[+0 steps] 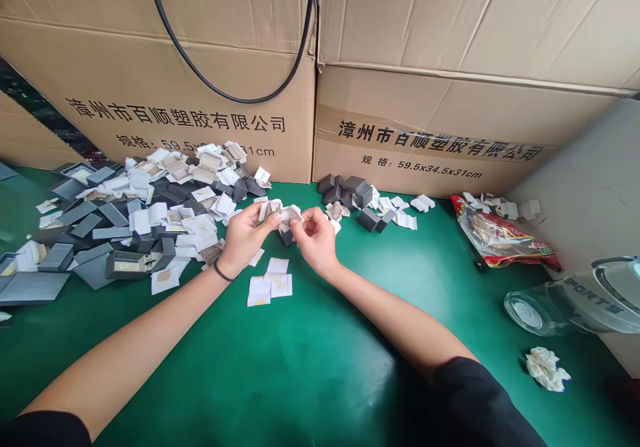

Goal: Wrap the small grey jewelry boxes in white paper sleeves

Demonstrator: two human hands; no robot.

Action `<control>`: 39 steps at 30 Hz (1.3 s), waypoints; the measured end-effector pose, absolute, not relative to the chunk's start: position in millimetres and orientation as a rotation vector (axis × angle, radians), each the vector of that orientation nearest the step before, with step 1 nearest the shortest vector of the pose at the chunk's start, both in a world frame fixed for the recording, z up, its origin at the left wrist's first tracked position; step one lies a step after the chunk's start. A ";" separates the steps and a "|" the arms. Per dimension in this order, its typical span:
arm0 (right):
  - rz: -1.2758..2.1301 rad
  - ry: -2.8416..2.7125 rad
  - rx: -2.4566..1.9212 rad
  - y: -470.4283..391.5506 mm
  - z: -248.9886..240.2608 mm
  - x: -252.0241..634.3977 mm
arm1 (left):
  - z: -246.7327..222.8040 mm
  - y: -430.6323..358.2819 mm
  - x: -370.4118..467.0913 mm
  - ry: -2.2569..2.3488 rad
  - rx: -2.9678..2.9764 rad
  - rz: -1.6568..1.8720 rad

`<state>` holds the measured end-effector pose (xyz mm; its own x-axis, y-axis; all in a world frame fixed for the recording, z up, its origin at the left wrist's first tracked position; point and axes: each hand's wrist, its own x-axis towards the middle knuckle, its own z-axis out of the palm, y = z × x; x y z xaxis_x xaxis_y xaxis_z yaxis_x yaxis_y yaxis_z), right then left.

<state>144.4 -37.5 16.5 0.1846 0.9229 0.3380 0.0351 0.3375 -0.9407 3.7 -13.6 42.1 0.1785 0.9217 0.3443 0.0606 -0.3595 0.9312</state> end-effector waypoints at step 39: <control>1.401 -1.097 -0.725 -34.6 26.4 144.8 | 54.3 -3.2 -11.4 0.740 1.918 1.089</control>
